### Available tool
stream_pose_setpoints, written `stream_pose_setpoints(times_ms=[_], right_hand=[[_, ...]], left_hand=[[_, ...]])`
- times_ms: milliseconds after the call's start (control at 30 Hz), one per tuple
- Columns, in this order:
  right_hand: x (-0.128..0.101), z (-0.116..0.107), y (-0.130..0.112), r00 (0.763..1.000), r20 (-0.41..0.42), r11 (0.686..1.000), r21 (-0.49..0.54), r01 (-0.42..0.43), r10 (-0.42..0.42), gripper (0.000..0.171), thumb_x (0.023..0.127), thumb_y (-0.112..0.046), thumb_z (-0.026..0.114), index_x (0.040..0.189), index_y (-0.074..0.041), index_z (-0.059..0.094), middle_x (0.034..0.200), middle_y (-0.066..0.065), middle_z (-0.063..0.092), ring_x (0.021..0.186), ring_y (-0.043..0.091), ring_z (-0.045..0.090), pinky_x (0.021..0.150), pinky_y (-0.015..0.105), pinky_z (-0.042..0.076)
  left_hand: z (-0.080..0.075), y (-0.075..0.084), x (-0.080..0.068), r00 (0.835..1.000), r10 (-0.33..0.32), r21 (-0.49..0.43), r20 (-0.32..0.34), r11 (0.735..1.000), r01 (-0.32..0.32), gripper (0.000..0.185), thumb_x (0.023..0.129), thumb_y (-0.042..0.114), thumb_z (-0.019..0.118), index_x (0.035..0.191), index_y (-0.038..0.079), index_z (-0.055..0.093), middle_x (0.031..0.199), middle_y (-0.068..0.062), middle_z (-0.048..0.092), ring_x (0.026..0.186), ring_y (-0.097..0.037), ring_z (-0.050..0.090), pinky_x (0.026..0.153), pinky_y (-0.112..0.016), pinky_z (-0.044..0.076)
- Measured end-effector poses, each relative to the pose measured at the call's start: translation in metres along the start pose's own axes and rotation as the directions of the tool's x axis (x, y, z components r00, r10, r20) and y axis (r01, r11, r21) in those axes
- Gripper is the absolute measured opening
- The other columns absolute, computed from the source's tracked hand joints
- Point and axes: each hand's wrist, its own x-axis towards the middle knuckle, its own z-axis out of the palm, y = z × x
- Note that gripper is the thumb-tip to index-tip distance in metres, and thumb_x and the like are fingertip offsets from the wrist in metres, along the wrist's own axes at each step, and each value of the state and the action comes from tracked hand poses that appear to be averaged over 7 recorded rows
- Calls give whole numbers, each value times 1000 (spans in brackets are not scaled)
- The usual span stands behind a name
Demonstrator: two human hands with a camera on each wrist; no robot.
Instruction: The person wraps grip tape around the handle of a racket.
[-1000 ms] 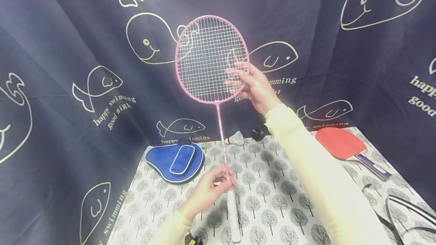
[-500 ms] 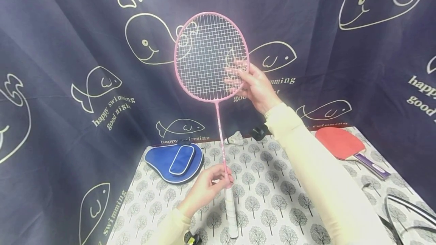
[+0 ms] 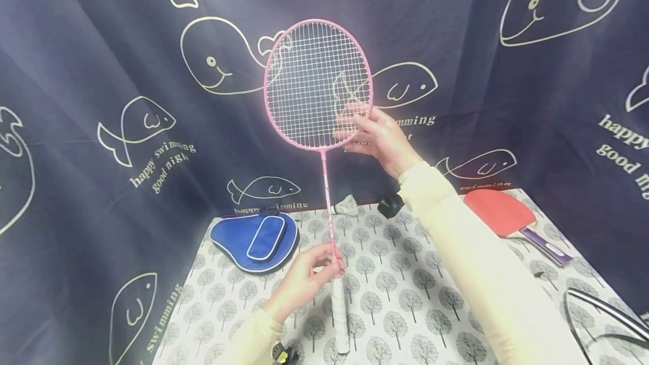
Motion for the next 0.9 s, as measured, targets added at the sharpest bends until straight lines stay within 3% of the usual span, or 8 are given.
stream_pose_setpoints(times_ms=[100,333,400,500,600,667,800,900], right_hand=[[-9,-3,3,1000,27,1000,-27,-11,12,33,110,-12,53,143,-5,50,142,20,61,113,30,71,91,44,61],[-44,-19,16,997,44,979,-198,-49,58,33,110,-20,54,140,-4,52,130,17,67,111,31,72,91,46,61],[-59,-28,25,997,19,966,-252,-64,71,33,111,-21,54,140,-6,54,130,20,67,107,30,73,90,47,61],[-85,-43,41,995,-50,919,-382,-97,84,32,110,-21,54,138,-5,57,126,23,68,103,33,73,87,48,62],[-112,-56,60,989,-118,816,-560,-143,93,29,109,-19,58,134,-4,60,118,22,71,98,35,73,81,47,63],[-132,-63,72,984,-154,702,-690,-175,95,28,107,-20,61,132,-6,62,113,16,73,94,33,73,78,44,63],[-178,-77,91,980,-188,442,-875,-198,65,28,105,-22,65,128,-7,66,106,7,74,90,21,70,81,41,60],[-209,-92,96,978,-205,324,-923,-208,43,25,104,-20,65,124,-6,68,105,5,74,91,20,70,86,47,57]], left_hand=[[-1,-1,-1,1000,2,13,-6,1000,-2,18,98,-1,64,112,9,68,98,-3,75,87,-13,72,82,-31,61],[-2,-3,0,999,30,62,-14,998,-30,12,99,5,66,110,10,68,95,-3,75,85,-11,71,83,-31,60],[-1,-4,1,999,32,69,-5,997,-32,13,99,5,65,111,10,68,95,-2,75,85,-11,71,83,-31,60],[-1,-6,2,1000,30,44,7,999,-31,15,99,2,63,112,9,67,97,-3,75,88,-12,72,83,-31,61],[-5,-9,4,999,40,36,2,999,-40,16,100,-1,61,113,8,67,99,-7,74,90,-15,73,83,-32,61],[-7,-11,5,999,44,32,-1,999,-43,17,100,-2,61,113,7,67,99,-9,75,91,-17,73,83,-33,62],[-10,-14,7,999,36,26,14,999,-36,19,99,-2,61,112,10,67,99,-5,74,92,-18,72,81,-33,62],[-10,-14,7,999,34,28,22,999,-34,20,99,-1,61,111,14,68,98,-1,73,92,-18,72,80,-34,62]])
